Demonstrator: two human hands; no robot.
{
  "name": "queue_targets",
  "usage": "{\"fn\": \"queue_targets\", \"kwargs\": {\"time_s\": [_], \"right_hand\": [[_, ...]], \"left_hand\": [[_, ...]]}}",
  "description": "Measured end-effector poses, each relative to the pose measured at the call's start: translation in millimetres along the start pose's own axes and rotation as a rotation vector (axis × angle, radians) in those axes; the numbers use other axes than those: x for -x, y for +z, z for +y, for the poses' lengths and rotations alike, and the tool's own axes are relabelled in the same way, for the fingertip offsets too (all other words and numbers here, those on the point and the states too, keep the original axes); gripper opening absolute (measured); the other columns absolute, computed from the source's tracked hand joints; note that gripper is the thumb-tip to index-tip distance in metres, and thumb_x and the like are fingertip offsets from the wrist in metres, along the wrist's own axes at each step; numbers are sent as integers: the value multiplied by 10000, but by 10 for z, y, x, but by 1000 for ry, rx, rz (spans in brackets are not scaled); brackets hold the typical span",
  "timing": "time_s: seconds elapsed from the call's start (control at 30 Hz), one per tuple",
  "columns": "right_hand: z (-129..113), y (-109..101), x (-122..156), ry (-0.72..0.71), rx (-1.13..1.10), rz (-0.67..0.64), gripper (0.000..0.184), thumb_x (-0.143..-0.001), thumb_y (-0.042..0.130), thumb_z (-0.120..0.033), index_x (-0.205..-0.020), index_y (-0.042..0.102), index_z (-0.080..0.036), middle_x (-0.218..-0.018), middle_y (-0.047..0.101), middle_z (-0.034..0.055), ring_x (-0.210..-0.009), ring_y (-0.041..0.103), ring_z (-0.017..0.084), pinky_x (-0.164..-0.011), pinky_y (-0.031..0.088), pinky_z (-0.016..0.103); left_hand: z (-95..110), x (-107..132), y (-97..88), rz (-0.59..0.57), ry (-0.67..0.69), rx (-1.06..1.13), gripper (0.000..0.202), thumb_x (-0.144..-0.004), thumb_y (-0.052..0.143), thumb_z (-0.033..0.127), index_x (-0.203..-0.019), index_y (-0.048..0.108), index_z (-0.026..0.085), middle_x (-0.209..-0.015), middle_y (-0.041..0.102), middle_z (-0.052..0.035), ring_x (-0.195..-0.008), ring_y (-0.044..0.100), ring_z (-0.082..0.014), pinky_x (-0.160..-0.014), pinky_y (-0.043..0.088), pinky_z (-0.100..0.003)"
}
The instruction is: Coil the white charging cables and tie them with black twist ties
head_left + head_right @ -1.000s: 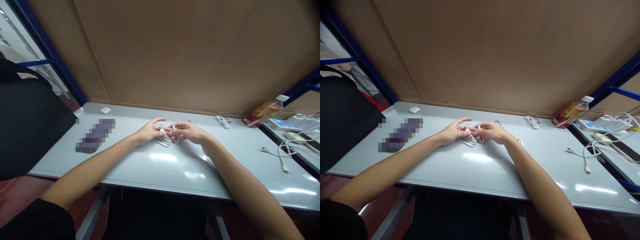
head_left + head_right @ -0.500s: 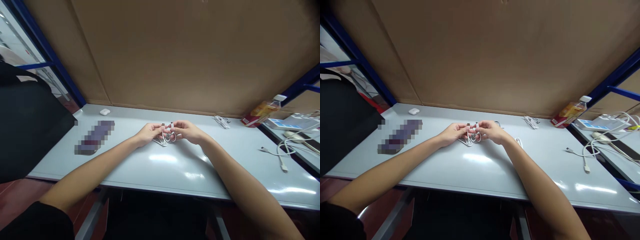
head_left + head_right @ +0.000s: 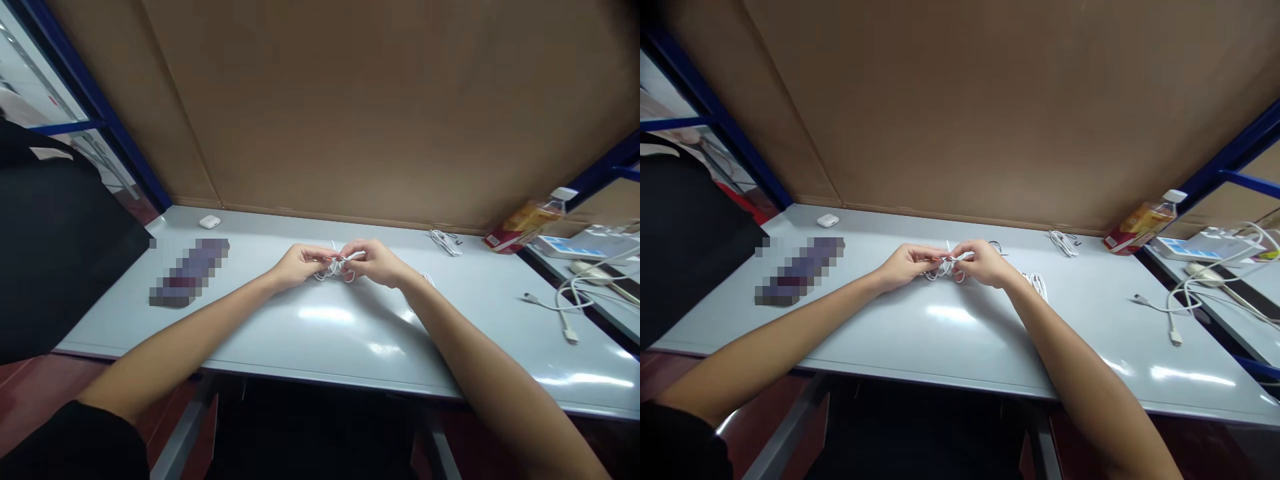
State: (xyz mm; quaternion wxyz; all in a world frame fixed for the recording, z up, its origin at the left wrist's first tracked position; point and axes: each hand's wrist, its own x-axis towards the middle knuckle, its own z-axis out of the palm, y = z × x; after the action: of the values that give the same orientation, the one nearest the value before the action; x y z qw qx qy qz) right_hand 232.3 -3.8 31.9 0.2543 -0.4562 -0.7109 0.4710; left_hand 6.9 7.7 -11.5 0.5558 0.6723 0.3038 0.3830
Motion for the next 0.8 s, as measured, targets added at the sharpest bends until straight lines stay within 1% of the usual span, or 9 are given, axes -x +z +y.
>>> {"fn": "queue_targets", "kwargs": {"time_s": [0.07, 0.17, 0.27, 0.37, 0.43, 0.5, 0.57, 0.67, 0.8], "right_hand": [[-17, 0, 2, -16, 29, 9, 91, -817, 698, -234, -898, 727, -206, -960, 747, 59, -768, 731, 197, -741, 579, 336], [-88, -46, 29, 17, 11, 15, 141, -854, 700, -274, -964, 745, -200, -894, 749, 62, -760, 730, 199, -739, 591, 339], [-170, -183, 83, 58, -33, 55, 235, -873, 729, -342, -1062, 743, -202, -903, 749, 74, -737, 725, 193, -719, 602, 337], [-190, -382, 131, 77, -145, 114, 312, -791, 824, -360, -1036, 732, -191, -963, 730, 84, -664, 712, 183, -648, 606, 332], [-166, -509, 152, 106, -221, 115, 331, -745, 861, -334, -1005, 720, -184, -922, 704, 68, -606, 694, 165, -603, 593, 317], [-135, -603, 167, 137, -265, 101, 323, -746, 855, -297, -1011, 705, -188, -867, 674, 40, -570, 676, 145, -579, 579, 302], [-115, -656, 181, 167, -285, 90, 347, -776, 826, -268, -1087, 684, -209, -828, 652, 16, -550, 662, 136, -572, 578, 302], [-110, -674, 198, 215, -290, 62, 417, -812, 787, -246, -1202, 640, -236, -777, 624, -8, -533, 652, 141, -569, 591, 320], [-112, -664, 202, 241, -282, -4, 383, -822, 781, -271, -1168, 620, -234, -772, 621, -15, -559, 672, 160, -596, 614, 350]], "left_hand": [[12, -6, 17, 10, 5, -28, 351, -856, 763, 420, -1123, 799, 195, -1217, 741, -122, -1071, 682, -255, -876, 526, -382], [104, -25, -61, 52, -46, -78, 471, -844, 764, 437, -1232, 744, 171, -1160, 747, -130, -894, 689, -216, -760, 533, -362], [261, -53, -329, 145, -34, -166, 547, -840, 755, 435, -1318, 672, 181, -1165, 737, -121, -887, 674, -193, -697, 516, -309], [368, -68, -692, 321, -123, -243, 478, -859, 711, 422, -1261, 654, 169, -1205, 726, -137, -773, 642, -156, -584, 443, -268], [368, -67, -894, 437, -189, -309, 491, -864, 694, 367, -1306, 582, 184, -1175, 749, -116, -706, 597, -130, -584, 421, -256], [323, -60, -1024, 527, -260, -387, 451, -853, 698, 362, -1251, 570, 192, -1152, 766, -96, -688, 572, -127, -594, 409, -256], [266, -52, -1085, 505, -285, -418, 388, -842, 704, 403, -1154, 603, 195, -1132, 773, -92, -687, 577, -135, -612, 412, -266], [219, -42, -1092, 433, -266, -450, 386, -823, 708, 498, -1063, 656, 200, -1110, 772, -98, -718, 607, -161, -620, 423, -279], [230, -39, -1052, 398, -249, -485, 403, -803, 721, 541, -1017, 690, 201, -1066, 761, -86, -752, 630, -171, -624, 441, -270]]}}
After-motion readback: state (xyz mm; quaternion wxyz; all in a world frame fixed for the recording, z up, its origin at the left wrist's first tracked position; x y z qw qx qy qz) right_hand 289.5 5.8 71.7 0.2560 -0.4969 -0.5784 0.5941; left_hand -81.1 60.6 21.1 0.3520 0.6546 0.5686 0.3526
